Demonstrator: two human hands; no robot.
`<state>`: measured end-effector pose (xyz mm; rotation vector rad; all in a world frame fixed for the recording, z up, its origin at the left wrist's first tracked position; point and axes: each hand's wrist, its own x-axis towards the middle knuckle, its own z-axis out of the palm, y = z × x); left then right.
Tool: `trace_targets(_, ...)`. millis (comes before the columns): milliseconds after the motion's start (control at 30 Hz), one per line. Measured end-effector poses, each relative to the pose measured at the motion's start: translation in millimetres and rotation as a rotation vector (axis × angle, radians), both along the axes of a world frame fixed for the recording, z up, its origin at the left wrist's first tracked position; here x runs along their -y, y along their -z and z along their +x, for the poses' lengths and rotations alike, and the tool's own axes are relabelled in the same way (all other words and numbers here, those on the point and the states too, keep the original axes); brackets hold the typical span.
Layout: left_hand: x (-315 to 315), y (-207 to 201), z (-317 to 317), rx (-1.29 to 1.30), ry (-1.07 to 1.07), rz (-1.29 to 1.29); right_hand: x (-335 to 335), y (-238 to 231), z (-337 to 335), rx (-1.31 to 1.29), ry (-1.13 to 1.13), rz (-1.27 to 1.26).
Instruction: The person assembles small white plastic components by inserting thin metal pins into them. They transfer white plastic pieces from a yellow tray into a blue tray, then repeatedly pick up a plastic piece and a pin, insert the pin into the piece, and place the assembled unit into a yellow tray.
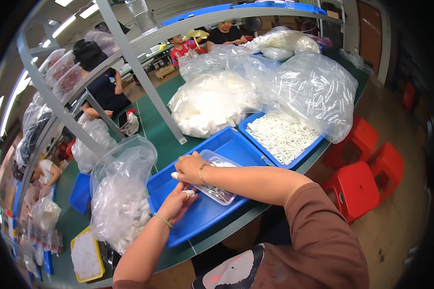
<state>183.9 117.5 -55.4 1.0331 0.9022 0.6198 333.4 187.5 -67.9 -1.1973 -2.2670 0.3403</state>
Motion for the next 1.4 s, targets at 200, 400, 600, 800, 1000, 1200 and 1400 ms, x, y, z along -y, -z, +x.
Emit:
trace_targets(200, 2, 1, 7, -0.091, 0.109, 0.112, 4, -7, 7, -0.018, -0.033, -0.026)
trace_targets(400, 1, 8, 12, -0.157, 0.134, 0.255, 3, -6, 6, -0.025, -0.028, 0.053)
trace_targets(600, 2, 6, 14, -0.168, 0.144, 0.283, 1, -7, 6, -0.006, -0.015, 0.13)
trace_targets(800, -1, 12, 11, -0.167, 0.173, 0.309, -1, -5, 4, -0.017, -0.018, 0.162)
trace_targets(1000, -3, 15, 12, -0.151, 0.194, 0.346, 5, -12, 12, -0.017, -0.021, 0.136)
trace_targets(1200, -7, 20, 13, -0.24, 0.201, 0.389, -8, -10, 5, 0.141, -0.048, 0.017)
trace_targets(1400, -9, 22, 11, -0.246, 0.218, 0.373, -9, -6, 8, 0.056, -0.067, 0.099)
